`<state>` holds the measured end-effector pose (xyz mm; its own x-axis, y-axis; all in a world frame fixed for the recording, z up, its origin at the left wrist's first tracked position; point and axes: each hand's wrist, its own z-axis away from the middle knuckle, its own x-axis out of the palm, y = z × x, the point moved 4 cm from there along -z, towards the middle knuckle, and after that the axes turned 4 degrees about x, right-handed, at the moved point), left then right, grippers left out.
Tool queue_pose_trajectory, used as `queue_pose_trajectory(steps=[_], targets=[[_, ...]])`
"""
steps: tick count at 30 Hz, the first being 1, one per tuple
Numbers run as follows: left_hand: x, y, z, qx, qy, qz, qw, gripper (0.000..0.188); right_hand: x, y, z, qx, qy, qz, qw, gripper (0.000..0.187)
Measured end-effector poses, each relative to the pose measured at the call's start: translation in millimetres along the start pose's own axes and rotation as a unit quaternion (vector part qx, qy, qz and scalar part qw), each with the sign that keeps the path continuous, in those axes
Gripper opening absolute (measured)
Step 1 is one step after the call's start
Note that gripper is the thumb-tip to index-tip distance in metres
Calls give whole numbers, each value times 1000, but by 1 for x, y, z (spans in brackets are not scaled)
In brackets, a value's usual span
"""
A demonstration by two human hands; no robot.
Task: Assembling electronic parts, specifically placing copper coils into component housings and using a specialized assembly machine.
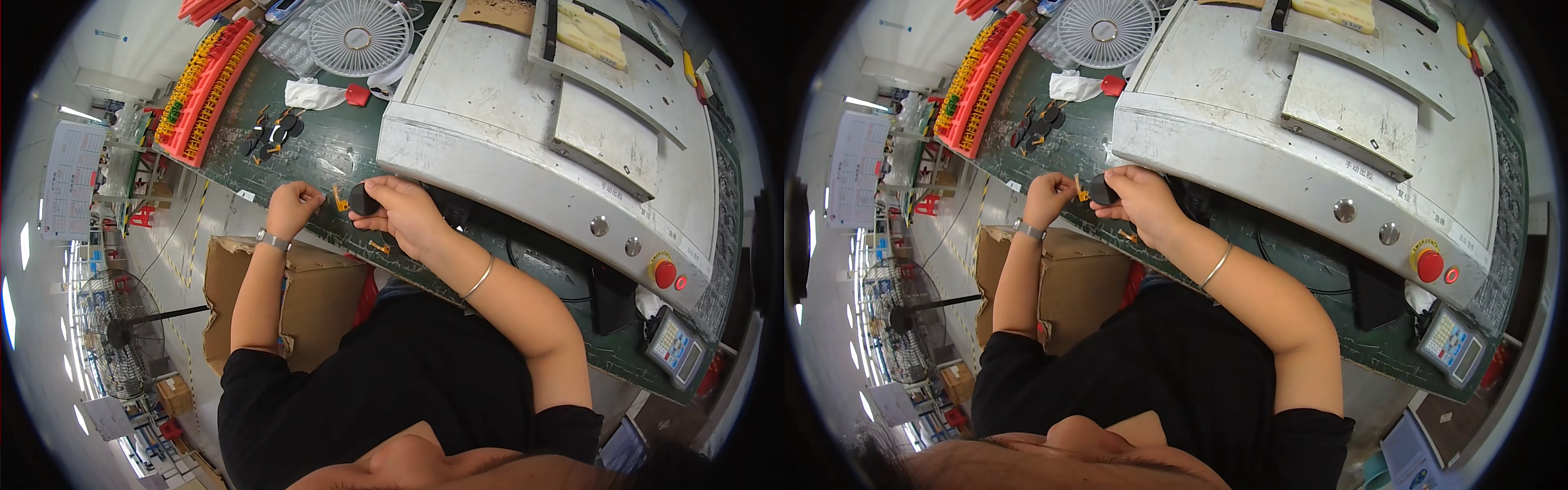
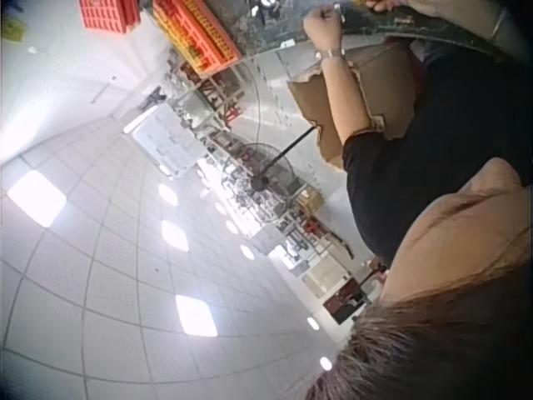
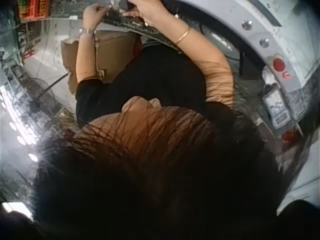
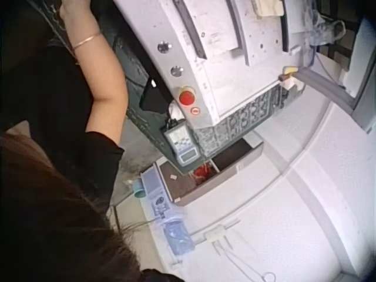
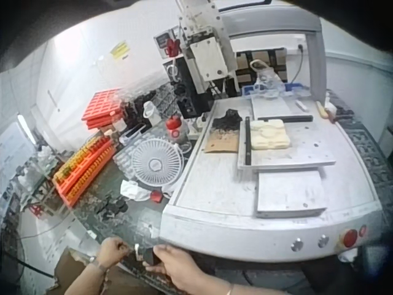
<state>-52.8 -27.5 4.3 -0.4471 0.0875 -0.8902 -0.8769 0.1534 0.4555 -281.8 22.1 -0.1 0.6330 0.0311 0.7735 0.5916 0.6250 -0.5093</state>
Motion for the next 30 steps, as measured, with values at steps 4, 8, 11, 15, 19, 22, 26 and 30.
queue_pose_trajectory(steps=[4, 8, 11, 15, 19, 22, 26, 30], targets=[[0, 2, -2, -36, -23, -18, 999, 19, 2, -2, 1, -21, -1, 33, 999, 22], [-7, 5, -3, -16, -24, -108, 994, 29, 12, -16, 16, -344, 52, 525, 777, 19], [-6, 1, 0, -22, 1, -125, 992, 33, 14, -5, 23, -341, 79, 677, 647, 14], [-8, 4, 6, 47, 95, -134, 985, 32, 9, 10, 19, -361, 122, 790, 480, 14], [-13, 18, 8, 45, 129, -59, 989, 29, 11, 14, 19, -462, 160, 794, 362, 18], [-9, 64, 14, 72, -48, 45, 995, 32, -3, 20, 11, -372, 143, 801, 447, 20], [2, 96, 31, 223, -168, -12, 960, 75, -1, 17, 11, -398, 135, 769, 482, 23], [23, 100, 28, 237, -176, -60, 954, 98, 16, 15, 46, -376, 207, 849, 309, 45]])
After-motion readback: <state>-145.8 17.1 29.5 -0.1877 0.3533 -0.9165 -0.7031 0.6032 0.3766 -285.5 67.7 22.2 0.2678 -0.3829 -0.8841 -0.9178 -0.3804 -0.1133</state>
